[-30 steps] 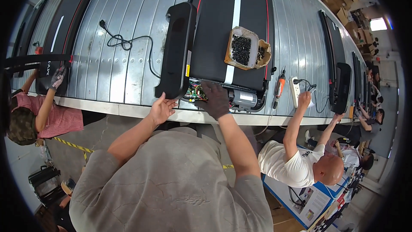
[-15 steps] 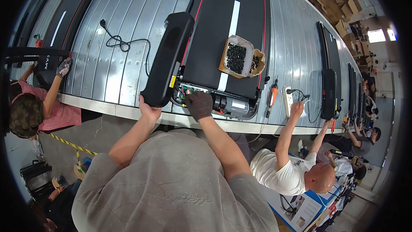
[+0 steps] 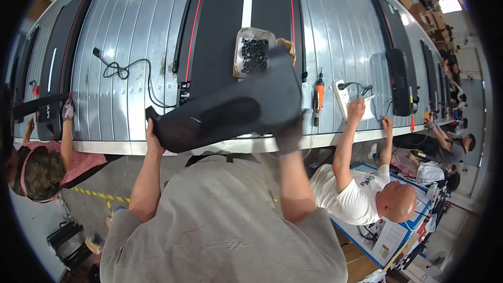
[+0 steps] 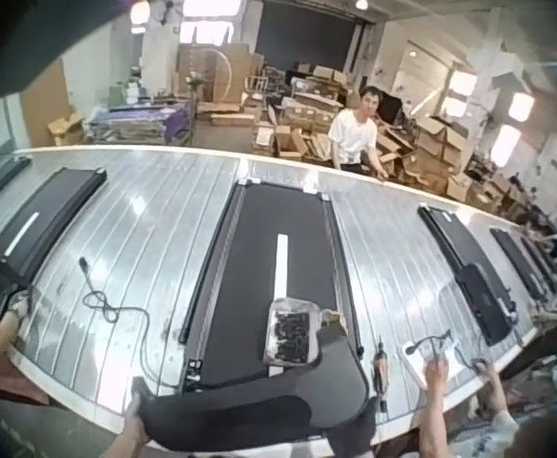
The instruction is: Assembling components of a treadmill on a factory production line using an electric screwdriver.
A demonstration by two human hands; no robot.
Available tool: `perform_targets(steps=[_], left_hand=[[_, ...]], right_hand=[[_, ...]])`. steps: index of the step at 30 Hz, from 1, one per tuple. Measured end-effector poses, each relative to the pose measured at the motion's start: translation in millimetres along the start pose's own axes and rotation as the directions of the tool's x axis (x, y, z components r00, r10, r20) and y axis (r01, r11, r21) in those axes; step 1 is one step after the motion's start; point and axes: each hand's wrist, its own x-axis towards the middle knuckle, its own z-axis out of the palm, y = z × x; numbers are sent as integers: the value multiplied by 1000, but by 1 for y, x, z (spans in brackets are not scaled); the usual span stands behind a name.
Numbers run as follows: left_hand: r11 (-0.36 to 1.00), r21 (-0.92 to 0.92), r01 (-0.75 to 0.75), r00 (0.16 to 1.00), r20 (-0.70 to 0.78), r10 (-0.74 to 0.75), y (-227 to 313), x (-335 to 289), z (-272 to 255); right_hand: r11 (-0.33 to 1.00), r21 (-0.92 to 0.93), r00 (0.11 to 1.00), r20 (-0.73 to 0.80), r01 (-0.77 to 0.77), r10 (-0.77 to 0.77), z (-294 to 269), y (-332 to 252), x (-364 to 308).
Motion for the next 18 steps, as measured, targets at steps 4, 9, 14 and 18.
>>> perform_targets(steps=[4, 9, 14, 18], left_hand=[[712, 572, -407, 913, 223, 343, -5, -4, 9], [590, 607, -532, 846, 356, 397, -23, -57, 60], [487, 664, -567, 801, 309, 512, -29, -66, 83], [513, 687, -515, 834, 262, 486, -27, -56, 87]], right_hand=[[764, -633, 922, -211, 125, -326, -104, -92, 0], [862, -425, 882, -245, 276, -403, -92, -73, -70], [697, -610, 856, -57, 377, -513, -87, -71, -63], [478, -857, 815, -134, 190, -564, -86, -73, -50]])
